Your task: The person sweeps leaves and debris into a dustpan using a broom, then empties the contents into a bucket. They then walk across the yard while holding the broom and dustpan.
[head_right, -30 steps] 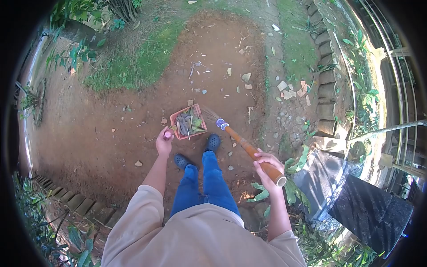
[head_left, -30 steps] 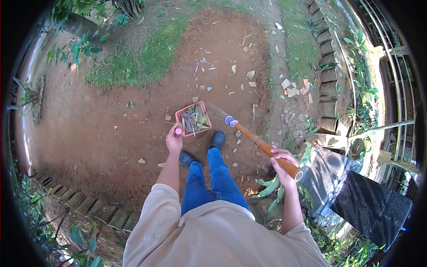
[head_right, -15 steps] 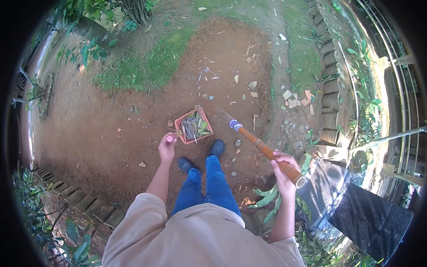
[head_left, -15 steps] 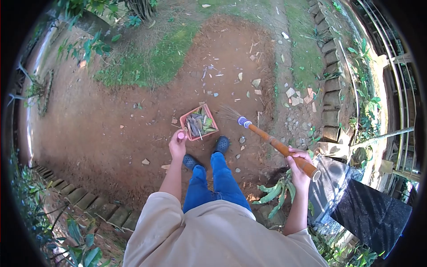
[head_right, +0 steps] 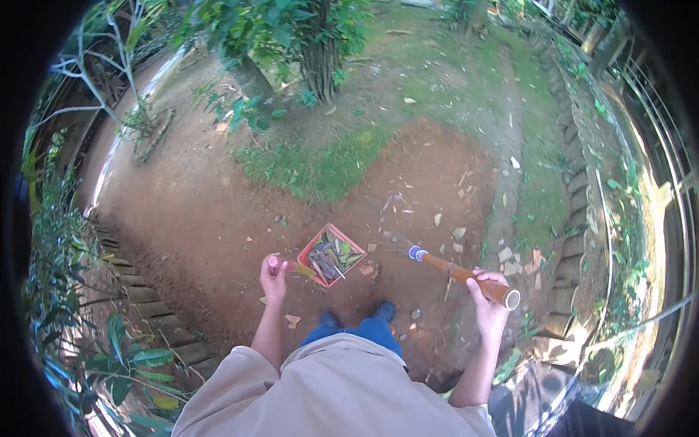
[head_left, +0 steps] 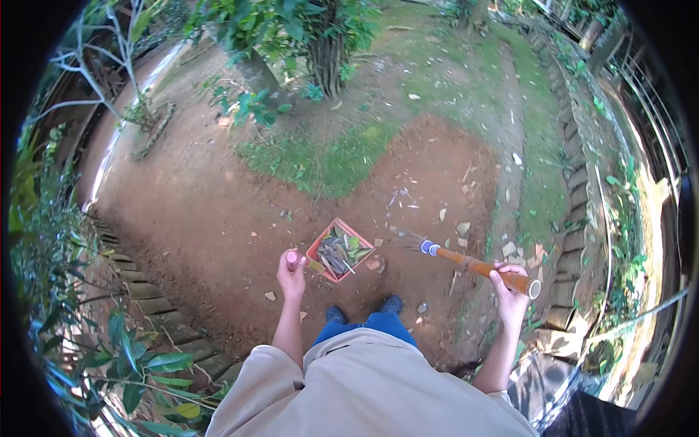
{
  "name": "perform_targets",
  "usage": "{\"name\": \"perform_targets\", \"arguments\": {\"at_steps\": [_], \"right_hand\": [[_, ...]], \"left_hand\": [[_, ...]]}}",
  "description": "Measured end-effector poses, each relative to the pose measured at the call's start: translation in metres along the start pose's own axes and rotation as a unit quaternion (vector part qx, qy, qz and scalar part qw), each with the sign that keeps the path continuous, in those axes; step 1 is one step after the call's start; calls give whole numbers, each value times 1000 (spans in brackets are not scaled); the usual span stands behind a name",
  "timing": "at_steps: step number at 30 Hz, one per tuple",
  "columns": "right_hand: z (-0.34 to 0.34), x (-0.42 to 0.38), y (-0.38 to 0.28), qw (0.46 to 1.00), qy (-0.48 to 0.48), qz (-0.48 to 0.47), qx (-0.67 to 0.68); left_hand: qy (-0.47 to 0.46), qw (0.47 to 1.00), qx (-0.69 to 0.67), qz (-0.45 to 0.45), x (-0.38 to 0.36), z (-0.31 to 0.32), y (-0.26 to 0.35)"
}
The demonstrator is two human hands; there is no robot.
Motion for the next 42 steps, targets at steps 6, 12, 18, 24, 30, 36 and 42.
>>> {"name": "perform_targets", "arguments": {"at_steps": [6, 12, 18, 24, 30, 36, 42], "right_hand": [[68, 61, -6, 995, -85, -35, 31], [160, 100, -37, 973, -202, -85, 79], [278, 125, -59, 952, -257, -108, 123], [426, 135, -80, 926, -321, -127, 153], [565, 143, -109, 902, -357, -114, 214], [692, 153, -134, 887, -386, -115, 225], [833, 167, -136, 864, -431, -110, 236]], "left_hand": [[121, 991, -61, 13, 9, -61, 39], [281, 958, -34, 32, 14, -137, 72], [348, 935, -57, 40, 60, -217, 74], [376, 923, -72, 24, 121, -286, 62], [420, 904, -78, 10, 155, -349, 55], [483, 872, -77, -21, 178, -400, 55], [539, 838, -81, -44, 221, -453, 42]]}}
Point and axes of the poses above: each hand's wrist, its own x-axis towards the middle knuckle, its own z-axis out of the palm, y = z × x, the point moved 7 cm from there along x, towards the middle knuckle, and after that the axes turned 15 degrees about -z, right-handed, at the moved point
